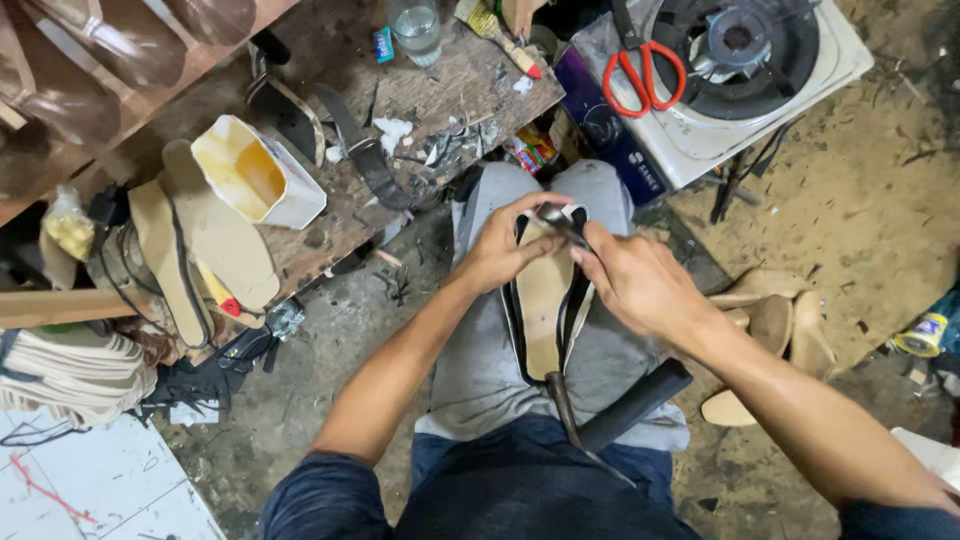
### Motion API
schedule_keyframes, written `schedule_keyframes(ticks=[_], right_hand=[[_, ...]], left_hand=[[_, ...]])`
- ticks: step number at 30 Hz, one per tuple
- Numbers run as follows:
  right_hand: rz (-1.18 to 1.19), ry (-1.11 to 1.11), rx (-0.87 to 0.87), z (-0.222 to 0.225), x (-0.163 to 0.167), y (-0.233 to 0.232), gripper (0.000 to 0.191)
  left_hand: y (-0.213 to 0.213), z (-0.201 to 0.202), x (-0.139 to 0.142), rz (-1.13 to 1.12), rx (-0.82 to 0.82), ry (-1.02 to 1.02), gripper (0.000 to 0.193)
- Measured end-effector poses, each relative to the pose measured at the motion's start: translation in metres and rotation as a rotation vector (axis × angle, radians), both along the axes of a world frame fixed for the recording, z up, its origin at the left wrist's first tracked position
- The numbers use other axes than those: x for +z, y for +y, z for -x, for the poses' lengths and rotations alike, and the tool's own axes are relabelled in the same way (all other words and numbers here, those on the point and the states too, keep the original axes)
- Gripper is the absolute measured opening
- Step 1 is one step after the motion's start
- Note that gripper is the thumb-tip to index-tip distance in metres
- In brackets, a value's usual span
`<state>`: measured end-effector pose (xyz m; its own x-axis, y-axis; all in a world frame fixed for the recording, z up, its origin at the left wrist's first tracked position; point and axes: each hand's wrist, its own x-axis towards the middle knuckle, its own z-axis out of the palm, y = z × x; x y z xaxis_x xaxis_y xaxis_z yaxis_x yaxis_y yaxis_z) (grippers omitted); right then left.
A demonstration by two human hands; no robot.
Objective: The person assembles a beige high-heeled shoe by attaching the sole and upper using pliers and a hammer. They trim excess material with scissors, then inspect the finished shoe before placing it on a shelf.
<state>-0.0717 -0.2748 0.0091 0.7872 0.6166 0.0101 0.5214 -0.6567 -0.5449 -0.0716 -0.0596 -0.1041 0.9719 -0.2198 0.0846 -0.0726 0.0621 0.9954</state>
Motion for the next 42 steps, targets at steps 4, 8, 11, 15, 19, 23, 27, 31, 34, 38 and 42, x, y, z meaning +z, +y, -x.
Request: schedule_keyframes(ticks=[4,8,11,15,19,23,27,31,34,38,42], right_hand=[[-0.344,-0.003,0.016,-0.003,0.002,0.002,0.014],[0.073,-0.036,0.090,-0.002,-0.001,0.007,0.022],[-0.150,-0.013,-0.055,-0.002,-0.003,0.005,0.020],[-0.094,-0.050,0.025,-0.002,0.005,0.012,0.023],[0.071,0.262,0.004,0.011,0.025,0.024,0.025],[0.101,0.465,0.286,0.067,0.033,0.015,0.026],[-0.127,0.416,0.396,0.096,0.009,-0.008,0.025],[0.022,0.318,0.229,0.094,-0.004,-0.056,0.032],[0.132,0.290,0.248,0.102,-0.025,-0.080,0.048],[0.235,0.164,0.272,0.112,-0.063,-0.095,0.063],[0.177,0.237,0.279,0.109,-0.080,-0.116,0.061]], left_hand=[[0.004,0.001,-0.003,0.016,0.011,0.048,0.052],[0.010,-0.002,-0.006,0.103,-0.054,0.037,0.056],[0.008,-0.003,-0.006,-0.060,0.044,-0.027,0.056],[0.013,0.002,0.001,-0.022,-0.006,-0.015,0.053],[0.018,0.001,0.012,-0.026,0.004,-0.008,0.059],[0.020,0.003,0.016,-0.042,0.015,-0.058,0.059],[0.029,-0.001,0.002,0.272,0.050,-0.021,0.058],[0.073,-0.040,-0.021,0.163,0.450,0.090,0.028],[0.139,-0.072,-0.033,-0.539,0.759,-0.008,0.022],[0.195,-0.108,-0.050,-0.964,0.907,-0.217,0.016],[0.219,-0.135,-0.059,-1.070,0.784,-0.243,0.023]])
